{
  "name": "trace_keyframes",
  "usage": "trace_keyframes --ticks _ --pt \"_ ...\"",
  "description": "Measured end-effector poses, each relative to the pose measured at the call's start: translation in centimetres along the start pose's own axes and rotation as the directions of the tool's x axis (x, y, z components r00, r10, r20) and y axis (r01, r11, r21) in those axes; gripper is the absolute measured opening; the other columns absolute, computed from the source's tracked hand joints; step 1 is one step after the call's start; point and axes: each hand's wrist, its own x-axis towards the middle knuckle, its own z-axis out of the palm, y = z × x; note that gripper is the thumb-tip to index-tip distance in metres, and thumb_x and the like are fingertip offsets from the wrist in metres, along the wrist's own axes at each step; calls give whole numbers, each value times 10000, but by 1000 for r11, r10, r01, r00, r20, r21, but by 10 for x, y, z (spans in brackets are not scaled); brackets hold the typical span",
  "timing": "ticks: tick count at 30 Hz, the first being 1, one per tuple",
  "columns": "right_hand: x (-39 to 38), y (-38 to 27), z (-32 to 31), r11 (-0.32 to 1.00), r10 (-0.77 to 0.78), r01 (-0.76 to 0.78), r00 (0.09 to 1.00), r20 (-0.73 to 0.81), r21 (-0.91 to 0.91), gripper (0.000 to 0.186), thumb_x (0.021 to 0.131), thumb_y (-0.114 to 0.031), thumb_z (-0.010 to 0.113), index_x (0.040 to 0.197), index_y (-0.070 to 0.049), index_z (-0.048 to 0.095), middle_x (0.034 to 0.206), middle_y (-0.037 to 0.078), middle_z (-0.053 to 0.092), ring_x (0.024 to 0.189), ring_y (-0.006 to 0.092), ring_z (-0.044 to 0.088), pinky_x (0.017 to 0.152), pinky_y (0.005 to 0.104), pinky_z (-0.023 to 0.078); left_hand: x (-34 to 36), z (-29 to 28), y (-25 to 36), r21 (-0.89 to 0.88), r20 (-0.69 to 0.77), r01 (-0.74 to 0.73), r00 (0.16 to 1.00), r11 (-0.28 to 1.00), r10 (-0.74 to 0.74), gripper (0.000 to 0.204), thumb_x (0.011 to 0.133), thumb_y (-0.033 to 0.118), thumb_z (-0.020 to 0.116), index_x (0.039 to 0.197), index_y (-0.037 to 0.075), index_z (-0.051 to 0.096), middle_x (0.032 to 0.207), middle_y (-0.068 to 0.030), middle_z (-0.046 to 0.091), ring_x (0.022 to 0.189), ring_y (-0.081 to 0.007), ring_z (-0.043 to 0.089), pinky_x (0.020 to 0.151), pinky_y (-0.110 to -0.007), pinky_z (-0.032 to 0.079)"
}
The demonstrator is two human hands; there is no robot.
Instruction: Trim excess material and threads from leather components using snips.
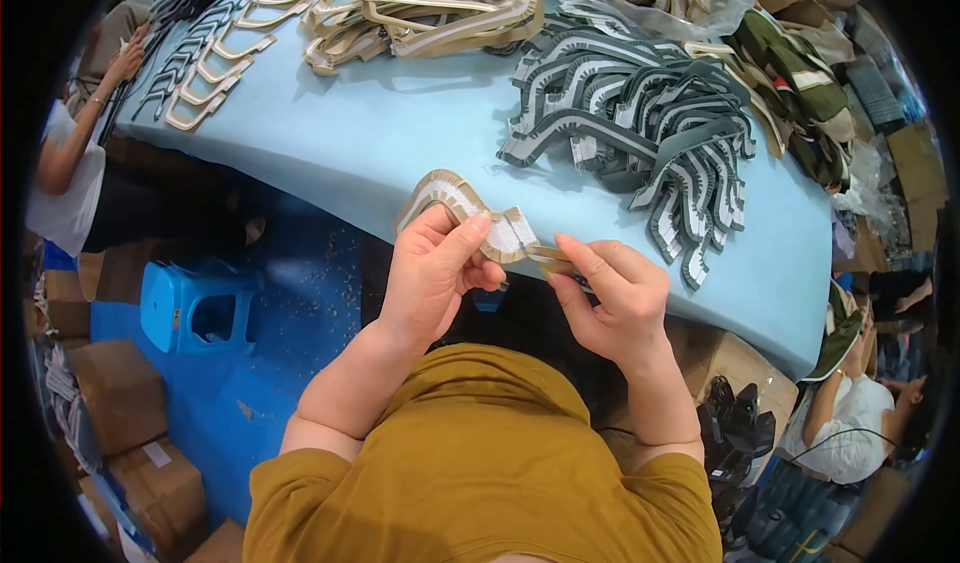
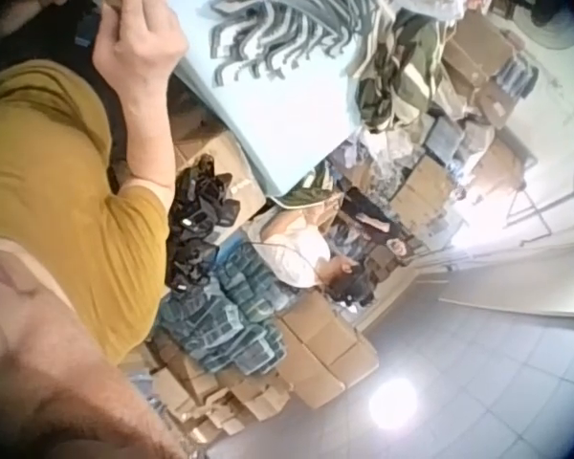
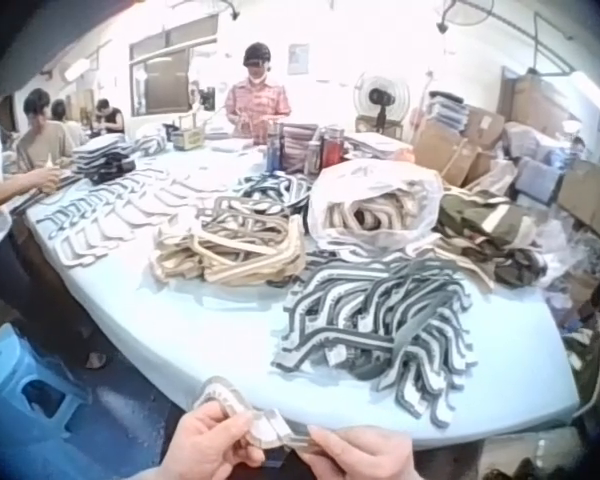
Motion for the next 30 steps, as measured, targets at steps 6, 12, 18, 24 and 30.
trace_keyframes --ticks 6,12,18,24,30 --pt "-1 -2 -1 1000 0 -1 1000 22 21 330 613 -49 714 936 -42 647 693 55 594 556 209 567 490 290 451 -2 1 -1 -19 13 -11 1000 1000 12 133 900 172 522 911 43 551 781 -42 612 582 -78 572 544 -214 489" --pt "-3 -3 -2 995 24 -27 999 33 93 327 627 -38 706 946 -34 633 696 60 593 553 212 564 493 300 453 -3 4 -4 -30 -3 -8 1000 1000 8 118 900 157 522 913 44 553 785 -50 618 565 -77 571 527 -201 487" --pt "-4 -3 -6 997 46 -47 999 11 62 329 633 -36 712 953 -37 637 709 70 600 562 209 572 490 288 450 -1 10 -6 -23 -7 -34 999 999 34 122 904 147 511 920 30 544 784 -56 618 552 -82 568 517 -212 489" --pt "-8 -1 -9 999 36 -36 999 -6 -34 282 642 -104 705 909 -66 623 655 46 560 537 227 557 474 318 449 5 18 -11 -9 -74 -83 994 996 82 72 903 120 494 917 50 503 813 -65 595 544 -112 544 456 -212 434" --pt "-7 -7 -11 874 281 -255 960 -2 413 210 743 -155 641 881 -36 536 739 92 535 624 264 561 538 324 441 -1 15 -10 82 -103 -177 977 981 185 143 909 117 486 1023 35 511 906 -32 577 659 -55 511 499 -152 398"
